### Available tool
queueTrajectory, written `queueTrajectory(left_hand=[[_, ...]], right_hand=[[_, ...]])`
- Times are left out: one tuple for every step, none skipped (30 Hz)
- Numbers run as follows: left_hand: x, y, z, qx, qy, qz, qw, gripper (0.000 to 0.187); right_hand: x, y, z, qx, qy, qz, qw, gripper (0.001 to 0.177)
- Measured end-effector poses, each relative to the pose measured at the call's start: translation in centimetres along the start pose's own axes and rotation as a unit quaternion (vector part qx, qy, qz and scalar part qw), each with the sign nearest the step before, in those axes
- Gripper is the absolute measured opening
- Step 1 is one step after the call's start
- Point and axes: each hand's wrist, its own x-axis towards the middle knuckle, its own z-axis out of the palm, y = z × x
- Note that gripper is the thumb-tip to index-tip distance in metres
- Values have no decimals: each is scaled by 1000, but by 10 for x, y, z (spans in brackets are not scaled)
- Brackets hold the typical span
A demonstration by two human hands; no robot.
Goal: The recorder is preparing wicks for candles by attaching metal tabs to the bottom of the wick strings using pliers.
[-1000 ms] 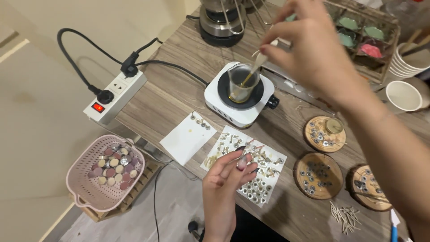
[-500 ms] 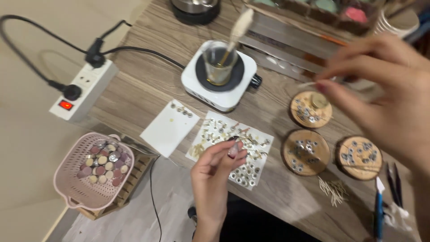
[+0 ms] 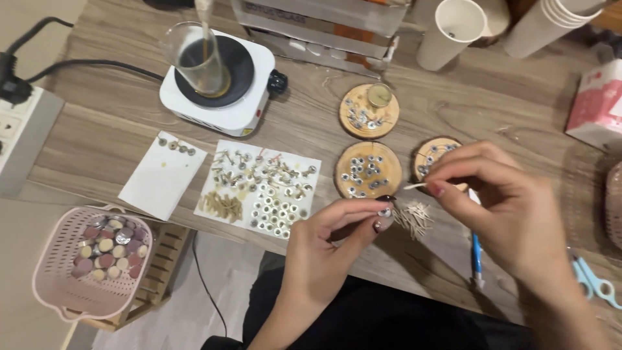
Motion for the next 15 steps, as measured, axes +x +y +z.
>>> queueTrajectory(left_hand=[[-1,1,3,0,0,1,1000,22],[-1,2,5,2,13,9,1000,22],[-1,3,6,5,26,18,999,22],[-2,4,7,7,27,20,999,22],[-2,5,7,-6,32,10,999,23],[-1,7,7,-19,37,0,999,23],[-2,6,5,-17,38,2,999,23],[-3,6,3,-23,48,13,998,24],[-3,6,0,-29,58,24,998,24],[-3,4,-2,-28,59,27,997,24],[-3,3,-5,-38,77,28,996,25],[-3,2,-9,-46,97,29,994,26],[-3,4,-14,-45,99,33,994,26],[-3,6,-19,-35,116,25,992,27],[-4,8,-23,-25,133,16,991,27]], right_hand=[[0,0,-2,0,0,-1,1000,13],[2,0,-3,-12,7,-3,1000,13],[3,-1,-3,-25,14,-5,1000,14],[5,0,-6,-23,14,-8,1000,14],[8,2,-8,-23,17,-16,999,14],[11,3,-11,-23,21,-25,999,15],[15,6,-12,-21,22,-28,999,15],[19,10,-14,-69,38,-25,997,15],[24,13,-15,-116,55,-22,991,16],[28,16,-17,-116,55,-25,991,16],[31,18,-18,-135,49,-23,989,16],[36,20,-17,-153,43,-22,987,16],[41,23,-16,-151,43,-26,987,16],[45,25,-15,-154,41,-26,987,16],[48,27,-14,-157,40,-25,986,17]])
